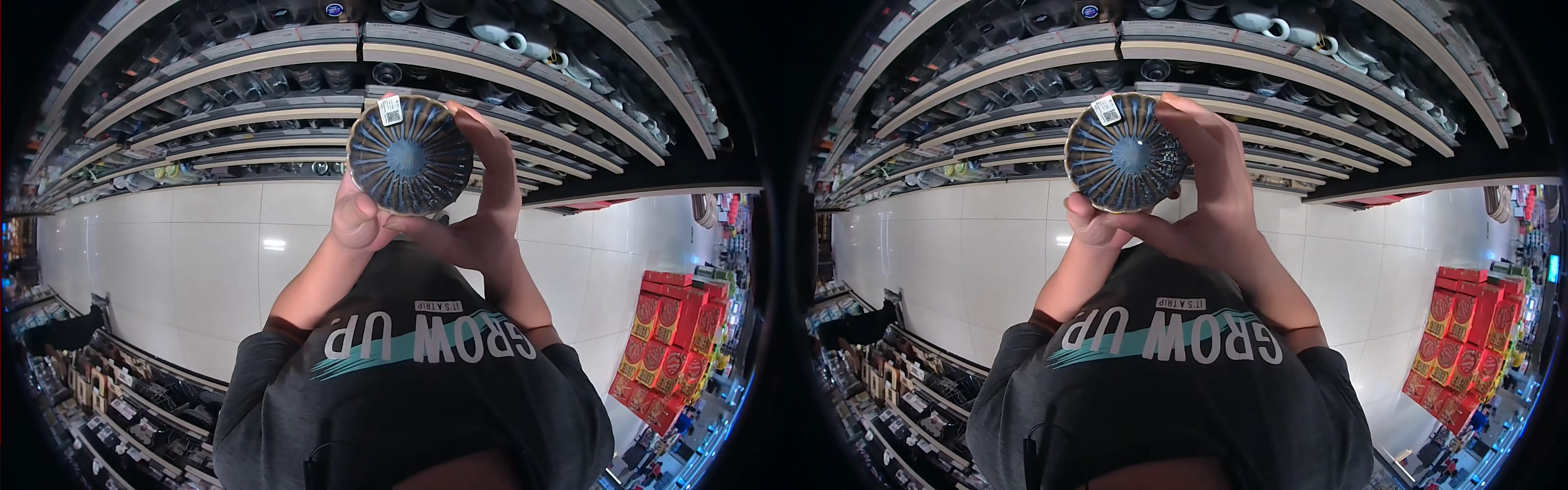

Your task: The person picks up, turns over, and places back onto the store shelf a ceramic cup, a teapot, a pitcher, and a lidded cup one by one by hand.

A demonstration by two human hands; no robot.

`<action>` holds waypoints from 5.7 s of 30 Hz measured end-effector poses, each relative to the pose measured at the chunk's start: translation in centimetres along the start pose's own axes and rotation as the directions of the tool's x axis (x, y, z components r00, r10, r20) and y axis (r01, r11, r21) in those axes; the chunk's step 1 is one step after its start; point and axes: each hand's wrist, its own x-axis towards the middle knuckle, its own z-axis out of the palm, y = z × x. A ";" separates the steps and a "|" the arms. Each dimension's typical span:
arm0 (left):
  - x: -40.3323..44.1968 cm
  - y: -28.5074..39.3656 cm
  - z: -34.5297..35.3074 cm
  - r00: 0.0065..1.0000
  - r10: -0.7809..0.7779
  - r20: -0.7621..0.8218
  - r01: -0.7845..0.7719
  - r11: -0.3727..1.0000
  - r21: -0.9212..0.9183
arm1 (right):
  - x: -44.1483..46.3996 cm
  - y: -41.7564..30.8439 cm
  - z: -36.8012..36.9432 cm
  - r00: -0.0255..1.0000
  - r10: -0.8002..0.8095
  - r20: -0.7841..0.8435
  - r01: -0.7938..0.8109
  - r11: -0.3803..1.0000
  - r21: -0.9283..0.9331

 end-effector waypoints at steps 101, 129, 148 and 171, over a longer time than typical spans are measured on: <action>0.5 -2.7 -1.7 0.991 -0.125 -0.048 0.129 0.986 0.102 | -1.0 1.3 -4.1 0.921 0.324 0.216 -0.281 0.937 -0.207; 1.4 -3.2 -1.4 0.989 0.067 0.130 -0.146 0.356 0.923 | -4.3 4.4 -0.8 0.746 0.609 0.267 -0.325 -0.017 0.946; 4.3 -4.7 4.7 0.739 0.194 0.645 -0.656 -0.006 0.754 | -3.9 1.2 -4.4 0.648 0.760 -0.053 -0.048 0.110 0.993; 3.8 -3.4 5.0 0.748 0.366 0.553 -0.597 0.008 0.802 | -1.5 3.6 -3.8 0.869 0.492 0.046 -0.181 0.230 0.956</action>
